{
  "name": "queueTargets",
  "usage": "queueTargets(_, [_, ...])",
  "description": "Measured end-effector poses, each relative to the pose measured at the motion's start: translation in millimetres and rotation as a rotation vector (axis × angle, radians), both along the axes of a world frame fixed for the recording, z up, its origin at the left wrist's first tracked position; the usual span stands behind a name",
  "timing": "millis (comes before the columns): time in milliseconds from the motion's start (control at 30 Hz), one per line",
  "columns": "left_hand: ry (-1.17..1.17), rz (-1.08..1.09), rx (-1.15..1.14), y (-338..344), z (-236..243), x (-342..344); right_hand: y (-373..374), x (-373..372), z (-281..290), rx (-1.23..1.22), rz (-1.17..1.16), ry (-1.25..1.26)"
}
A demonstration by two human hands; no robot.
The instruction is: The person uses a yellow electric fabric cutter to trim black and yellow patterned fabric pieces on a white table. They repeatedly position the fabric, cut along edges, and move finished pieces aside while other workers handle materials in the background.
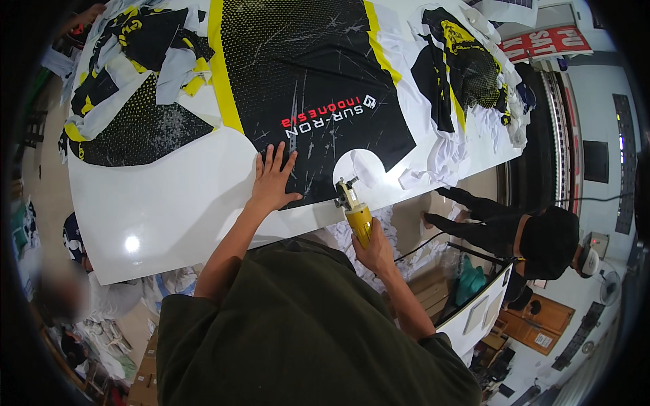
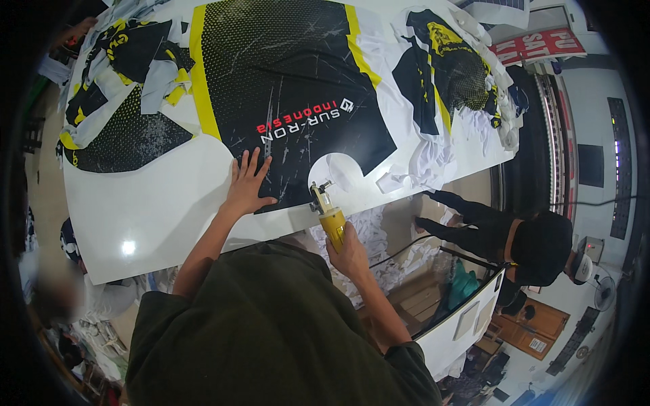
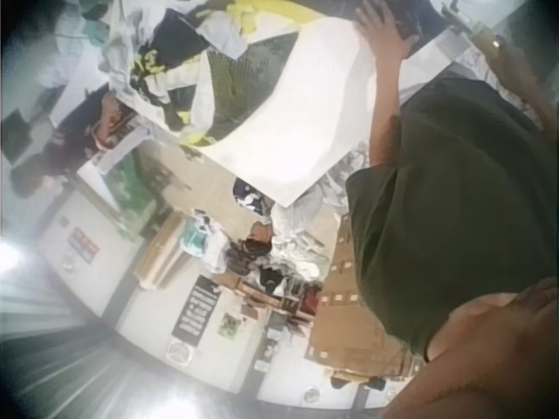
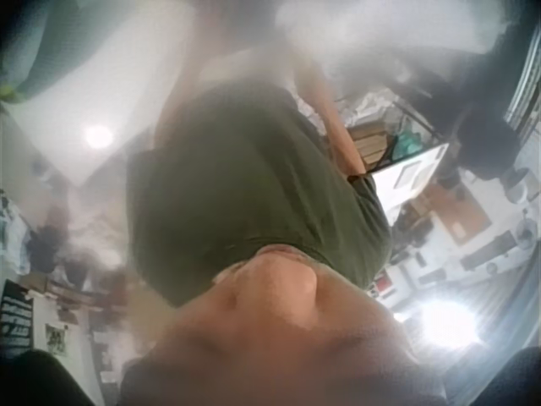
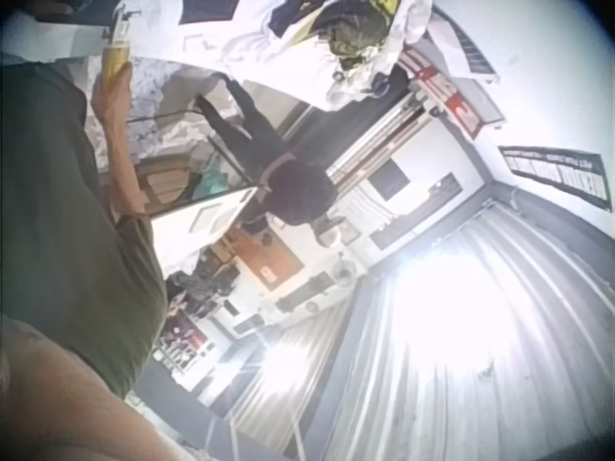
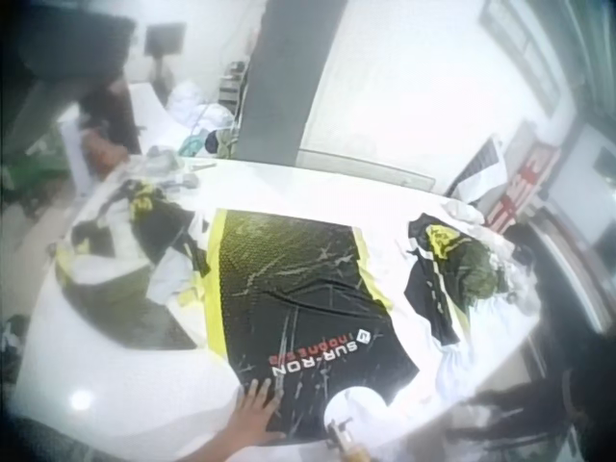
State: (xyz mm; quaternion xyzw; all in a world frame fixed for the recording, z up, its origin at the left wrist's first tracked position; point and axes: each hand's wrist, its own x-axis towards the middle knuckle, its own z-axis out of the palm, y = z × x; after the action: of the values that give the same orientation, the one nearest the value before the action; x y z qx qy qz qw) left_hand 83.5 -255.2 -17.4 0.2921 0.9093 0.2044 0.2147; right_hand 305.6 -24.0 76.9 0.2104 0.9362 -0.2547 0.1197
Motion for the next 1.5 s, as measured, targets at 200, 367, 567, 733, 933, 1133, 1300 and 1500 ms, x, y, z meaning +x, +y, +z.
queueTargets(200, [0.010, 0.011, 0.016, -1, -1, 0, -7, -12, -4, 0.021, -0.013, 0.025])
queueTargets(367, [0.010, 0.007, 0.026, -1, -1, -1, -23, -21, -9, 0.040, -0.066, 0.091])
queueTargets(567, [-0.019, 0.016, 0.045, -3, -3, -2, -49, -48, -8, -0.002, -0.218, 0.063])
queueTargets(733, [-0.028, 0.021, 0.059, -3, -5, -1, -67, -63, -13, 0.047, -0.297, 0.080])
queueTargets(933, [-0.016, 0.025, 0.114, -6, -9, -1, -79, -81, -12, 0.061, -0.375, 0.104])
queueTargets(1133, [-0.009, 0.033, 0.136, -7, -8, -2, -77, -89, -21, 0.097, -0.383, 0.109])
queueTargets(1300, [-0.017, 0.038, 0.130, -9, -5, -2, -78, -100, -24, 0.138, -0.390, 0.124])
queueTargets(1500, [-0.014, 0.033, 0.134, -9, -6, -3, -75, -109, -27, 0.166, -0.406, 0.137])
